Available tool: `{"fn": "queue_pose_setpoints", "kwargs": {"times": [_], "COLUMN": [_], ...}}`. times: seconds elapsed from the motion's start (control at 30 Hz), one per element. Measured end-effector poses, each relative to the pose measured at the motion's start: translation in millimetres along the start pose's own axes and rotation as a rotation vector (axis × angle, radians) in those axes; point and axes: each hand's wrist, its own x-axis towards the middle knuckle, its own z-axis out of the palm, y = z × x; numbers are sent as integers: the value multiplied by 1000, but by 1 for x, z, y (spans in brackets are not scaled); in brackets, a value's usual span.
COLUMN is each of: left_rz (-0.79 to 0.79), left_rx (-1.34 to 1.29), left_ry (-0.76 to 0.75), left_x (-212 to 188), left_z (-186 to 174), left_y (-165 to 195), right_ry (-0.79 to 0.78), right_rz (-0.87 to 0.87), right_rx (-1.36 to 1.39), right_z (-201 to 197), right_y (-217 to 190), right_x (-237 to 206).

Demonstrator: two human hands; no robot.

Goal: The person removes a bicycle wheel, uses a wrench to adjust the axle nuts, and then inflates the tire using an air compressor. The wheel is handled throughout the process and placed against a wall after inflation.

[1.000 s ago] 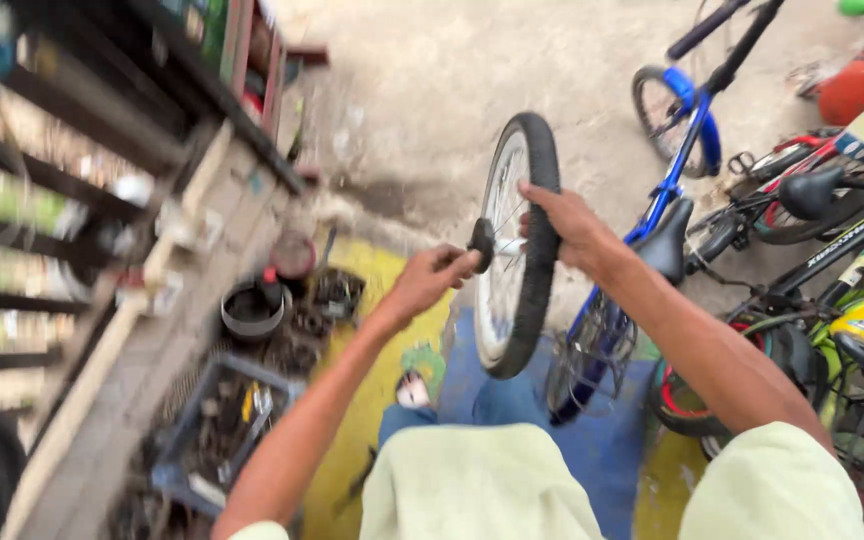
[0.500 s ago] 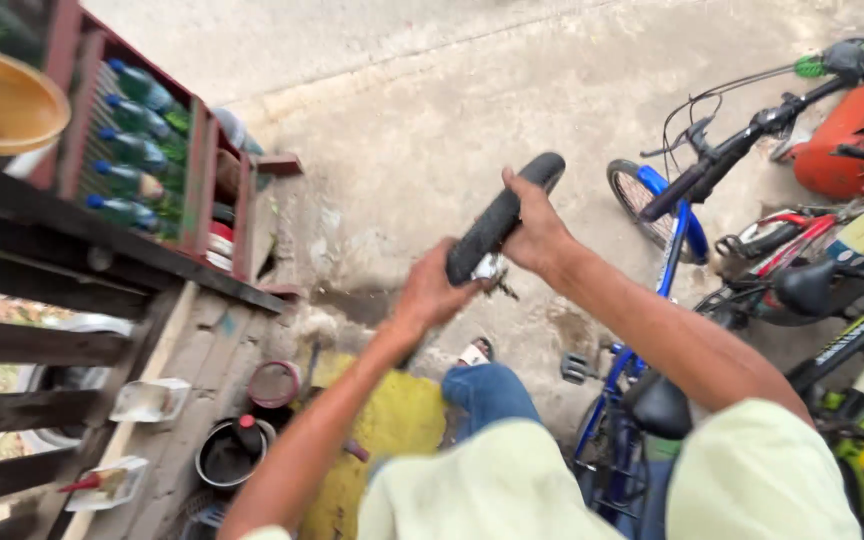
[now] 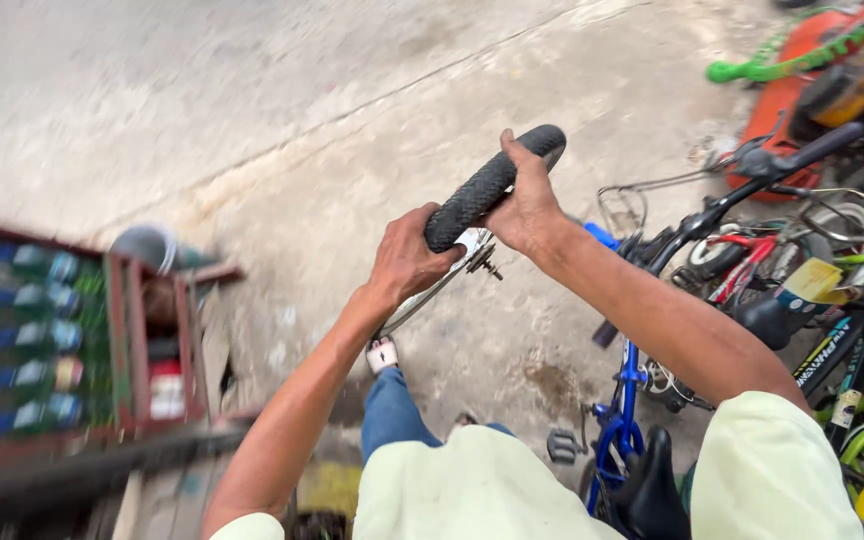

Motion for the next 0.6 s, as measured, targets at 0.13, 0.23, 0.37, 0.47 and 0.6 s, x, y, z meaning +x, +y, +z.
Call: {"fn": "queue_pose_setpoints", "kwargs": {"times": [0.13,0.23,0.37,0.47,0.6], "left_rz": [60,52,43,90,217], "left_rx": [-16,-58,-20,24,95], "left_ry": [-71,-161,-291,-415,-503], "left_x": [90,157,255,326,416], "left_z": [0,0,-1,4,24], "left_y": [-11,-31,-47,-43,-27], "right_ry": [152,163,240,334,336], "right_rz": [-44,-76,-68,-121,-201], "right_rx": [80,87,119,154,274], "right_z": [3,2,1,-6,-22], "right_y": [-41,-60,-81,-117,-175], "right_x": [68,125,195,237,278]}}
